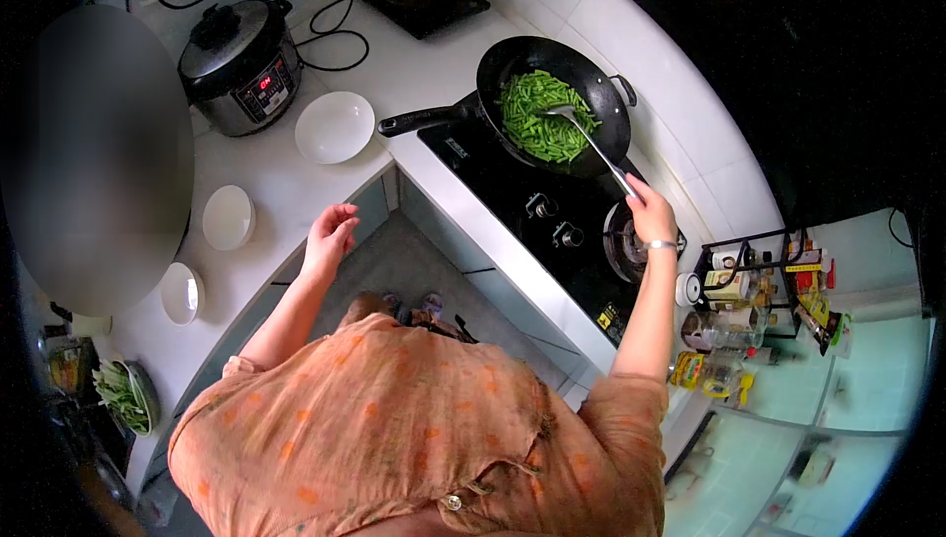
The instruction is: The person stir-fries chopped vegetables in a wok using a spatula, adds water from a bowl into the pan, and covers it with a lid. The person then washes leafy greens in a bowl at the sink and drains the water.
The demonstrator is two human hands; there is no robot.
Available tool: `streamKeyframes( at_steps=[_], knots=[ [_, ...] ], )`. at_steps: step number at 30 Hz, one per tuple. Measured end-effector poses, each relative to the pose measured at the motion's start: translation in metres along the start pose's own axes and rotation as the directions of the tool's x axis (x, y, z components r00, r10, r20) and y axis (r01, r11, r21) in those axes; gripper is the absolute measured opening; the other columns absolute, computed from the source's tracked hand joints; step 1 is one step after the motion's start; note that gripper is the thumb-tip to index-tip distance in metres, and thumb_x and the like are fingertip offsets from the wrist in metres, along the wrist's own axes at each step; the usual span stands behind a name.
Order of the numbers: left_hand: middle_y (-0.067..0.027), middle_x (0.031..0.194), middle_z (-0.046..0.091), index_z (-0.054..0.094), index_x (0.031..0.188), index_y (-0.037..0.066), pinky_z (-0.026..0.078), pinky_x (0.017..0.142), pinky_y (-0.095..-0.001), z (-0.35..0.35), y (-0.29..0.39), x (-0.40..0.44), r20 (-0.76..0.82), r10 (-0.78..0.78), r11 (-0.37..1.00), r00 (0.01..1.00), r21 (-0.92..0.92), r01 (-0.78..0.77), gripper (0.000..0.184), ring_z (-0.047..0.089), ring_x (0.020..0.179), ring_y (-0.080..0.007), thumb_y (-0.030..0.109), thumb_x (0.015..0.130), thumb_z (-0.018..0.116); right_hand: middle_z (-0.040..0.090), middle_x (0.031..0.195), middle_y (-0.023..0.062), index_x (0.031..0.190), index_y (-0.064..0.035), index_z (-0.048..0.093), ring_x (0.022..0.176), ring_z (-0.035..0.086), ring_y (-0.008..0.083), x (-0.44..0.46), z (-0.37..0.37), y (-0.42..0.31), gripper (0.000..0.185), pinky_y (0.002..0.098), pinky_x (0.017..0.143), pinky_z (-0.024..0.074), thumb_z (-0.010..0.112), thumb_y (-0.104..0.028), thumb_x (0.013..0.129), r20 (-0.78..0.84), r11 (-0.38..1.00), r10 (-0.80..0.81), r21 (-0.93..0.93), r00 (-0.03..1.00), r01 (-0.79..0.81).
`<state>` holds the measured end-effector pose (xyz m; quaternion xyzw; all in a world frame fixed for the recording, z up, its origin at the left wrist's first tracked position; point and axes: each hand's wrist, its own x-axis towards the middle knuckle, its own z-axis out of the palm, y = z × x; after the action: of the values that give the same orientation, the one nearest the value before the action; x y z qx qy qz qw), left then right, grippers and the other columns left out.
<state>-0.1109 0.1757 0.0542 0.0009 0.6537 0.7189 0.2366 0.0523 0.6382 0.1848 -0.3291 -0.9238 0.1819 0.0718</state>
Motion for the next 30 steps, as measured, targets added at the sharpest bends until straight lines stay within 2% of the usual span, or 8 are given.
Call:
streamKeyframes(
  at_steps=[7,11,14,18,20,25,29,30],
  knots=[
    [0.0016,0.080,0.054,0.053,0.100,0.007,0.034,0.048,-0.0183,-0.008,-0.002,-0.008,-0.044,-0.007,1.000,0.999,0.009,0.008,0.017,0.041,0.055,-0.0041,0.009,0.083,0.054,0.062,0.106,0.0093,0.115,-0.0123,0.057,0.092,0.060,0.0159,-0.033,-0.025,0.024,0.036,0.0260,0.081,0.0434,0.057,-0.005,0.080,-0.014,0.936,0.072,0.347,0.997,-0.062],
    [0.0017,0.080,0.054,0.053,0.101,0.007,0.033,0.047,-0.0180,-0.008,-0.002,-0.009,-0.036,-0.004,1.000,0.999,0.011,0.005,0.017,0.041,0.054,-0.0036,0.009,0.084,0.054,0.060,0.105,0.0108,0.114,-0.0235,0.058,0.090,0.060,0.0274,-0.055,-0.024,-0.007,0.038,0.0320,0.078,0.0456,0.061,-0.012,0.077,-0.063,0.993,-0.076,0.082,0.995,0.082],
    [0.0021,0.080,0.054,0.053,0.101,0.007,0.033,0.046,-0.0178,-0.006,-0.003,-0.008,0.013,0.018,1.000,1.000,-0.009,-0.018,0.017,0.041,0.054,-0.0035,0.009,0.083,0.054,0.060,0.101,0.0117,0.113,-0.0290,0.057,0.088,0.058,0.0311,-0.063,-0.017,-0.029,0.038,0.0362,0.074,0.0464,0.061,-0.017,0.077,-0.063,0.999,0.009,-0.045,0.998,-0.012],
    [0.0024,0.081,0.054,0.053,0.100,0.008,0.032,0.045,-0.0177,-0.012,-0.017,-0.003,-0.006,-0.017,1.000,1.000,0.001,0.017,0.017,0.042,0.053,-0.0037,0.009,0.083,0.054,0.063,0.093,0.0123,0.115,-0.0215,0.057,0.079,0.061,0.0271,-0.056,-0.007,0.006,0.036,0.0339,0.070,0.0463,0.058,-0.013,0.079,-0.131,0.999,-0.032,-0.037,0.991,0.027],
    [0.0025,0.081,0.054,0.054,0.100,0.008,0.032,0.046,-0.0177,-0.014,-0.021,-0.009,-0.031,-0.027,1.000,0.999,-0.007,0.027,0.017,0.042,0.053,-0.0037,0.009,0.083,0.054,0.062,0.074,0.0057,0.117,-0.0133,0.055,0.064,0.056,0.0162,-0.045,0.013,0.040,0.034,0.0288,0.059,0.0451,0.054,-0.011,0.083,-0.085,0.925,0.132,0.369,0.988,-0.092],
    [0.0032,0.081,0.054,0.054,0.100,0.008,0.032,0.046,-0.0175,-0.012,-0.017,-0.033,-0.152,-0.019,1.000,0.988,-0.020,0.016,0.018,0.042,0.053,-0.0034,0.007,0.082,0.055,0.044,0.055,-0.0043,0.122,-0.0182,0.051,0.039,0.034,0.0046,-0.039,0.040,0.025,0.033,0.0200,0.034,0.0268,0.047,-0.014,0.090,0.084,0.710,0.330,0.635,0.940,-0.305],
    [0.0042,0.078,0.053,0.055,0.098,0.008,0.032,0.045,-0.0175,-0.007,-0.023,-0.050,-0.222,0.017,1.000,0.975,-0.003,-0.018,0.016,0.041,0.052,-0.0026,0.007,0.082,0.055,0.049,0.061,-0.0031,0.121,-0.0178,0.054,0.044,0.039,0.0046,-0.019,0.040,0.052,0.034,0.0198,0.039,0.0318,0.049,-0.011,0.088,0.031,0.773,0.179,0.613,0.983,-0.160],
    [0.0044,0.077,0.052,0.055,0.098,0.008,0.032,0.045,-0.0174,-0.002,-0.025,-0.054,-0.228,0.026,0.999,0.973,-0.016,-0.031,0.016,0.042,0.053,-0.0026,0.007,0.082,0.055,0.056,0.081,0.0034,0.120,-0.0167,0.053,0.062,0.050,0.0149,-0.014,0.036,0.054,0.034,0.0266,0.053,0.0391,0.050,-0.014,0.087,-0.073,0.900,0.094,0.434,0.993,-0.053]
  ],
)
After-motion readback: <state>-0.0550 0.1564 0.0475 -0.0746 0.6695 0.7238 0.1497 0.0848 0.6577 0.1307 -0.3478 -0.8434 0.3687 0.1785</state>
